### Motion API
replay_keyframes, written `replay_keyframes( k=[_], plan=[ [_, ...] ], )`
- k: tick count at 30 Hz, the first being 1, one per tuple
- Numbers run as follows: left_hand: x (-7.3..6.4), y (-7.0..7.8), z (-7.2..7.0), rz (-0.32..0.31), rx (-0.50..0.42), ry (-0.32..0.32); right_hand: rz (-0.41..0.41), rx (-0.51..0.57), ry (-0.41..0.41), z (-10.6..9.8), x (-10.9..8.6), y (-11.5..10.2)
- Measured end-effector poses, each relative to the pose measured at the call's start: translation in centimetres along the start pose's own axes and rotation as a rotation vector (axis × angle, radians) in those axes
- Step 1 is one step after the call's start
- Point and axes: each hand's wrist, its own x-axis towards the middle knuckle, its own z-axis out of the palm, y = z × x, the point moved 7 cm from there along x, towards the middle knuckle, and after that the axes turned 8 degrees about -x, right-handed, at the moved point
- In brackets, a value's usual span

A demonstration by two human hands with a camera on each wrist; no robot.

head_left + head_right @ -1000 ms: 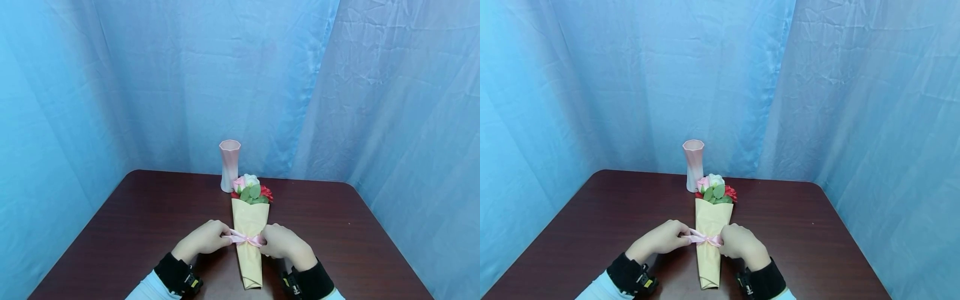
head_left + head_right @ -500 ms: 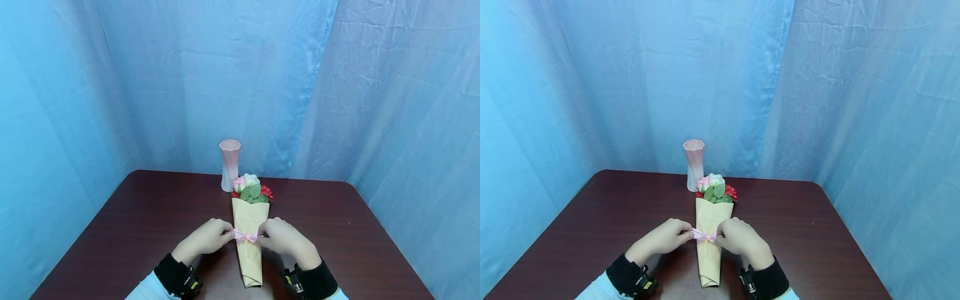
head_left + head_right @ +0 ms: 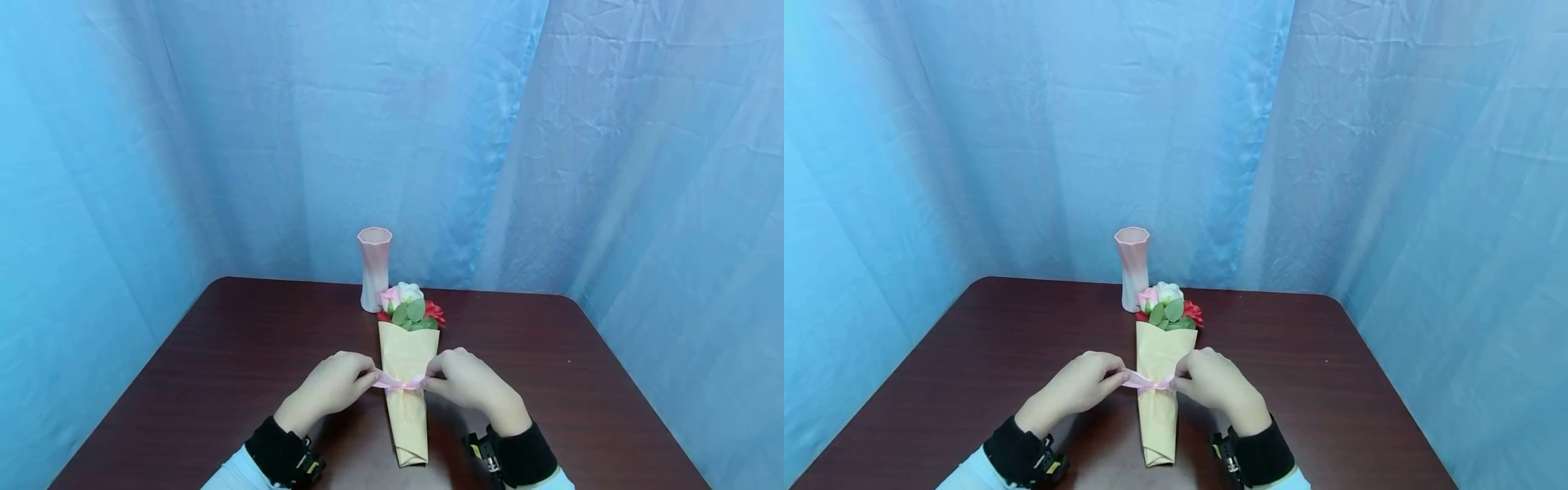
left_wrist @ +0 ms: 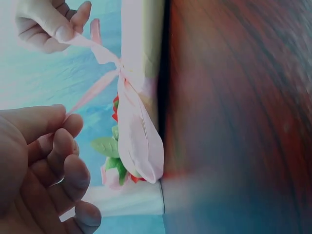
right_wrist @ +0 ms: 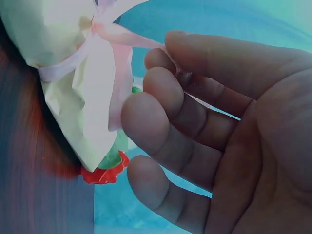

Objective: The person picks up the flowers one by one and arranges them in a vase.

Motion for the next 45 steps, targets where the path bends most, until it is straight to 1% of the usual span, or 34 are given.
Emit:
replay_keyframes(
  k=[4, 6, 11, 16, 19, 23, 30, 35, 38, 45],
  plan=[
    [-0.1, 0.0, -0.5, 0.039, 0.115, 0.041, 0.009, 0.010, 0.003, 0.0, 0.0, 0.6],
    [-0.2, 0.0, -0.6, 0.053, 0.158, 0.058, 0.016, 0.017, 0.002, 0.0, -0.1, 0.8],
    [-0.3, -0.3, -0.7, 0.055, 0.192, 0.062, 0.042, 0.046, -0.021, 0.2, -0.1, 1.3],
    [-0.4, -0.2, -1.0, 0.069, 0.220, 0.068, 0.037, 0.078, -0.044, 0.3, -0.1, 1.5],
    [-0.5, 0.0, -1.1, 0.091, 0.226, 0.082, 0.030, 0.083, -0.045, 0.2, -0.2, 1.5],
    [-0.6, 0.1, -1.1, 0.106, 0.222, 0.098, 0.023, 0.075, -0.048, 0.2, -0.2, 1.5],
    [-0.6, -0.1, -1.1, 0.079, 0.192, 0.105, 0.023, 0.078, -0.058, 0.3, -0.3, 1.6],
    [-0.7, -0.1, -1.1, 0.082, 0.186, 0.113, 0.039, 0.072, -0.060, 0.3, -0.4, 1.7],
    [-0.8, 0.0, -1.1, 0.082, 0.184, 0.111, 0.047, 0.079, -0.062, 0.2, -0.5, 1.9],
    [-0.9, -0.2, -1.1, 0.056, 0.185, 0.098, 0.072, 0.097, -0.084, 0.4, -0.7, 2.4]
  ],
)
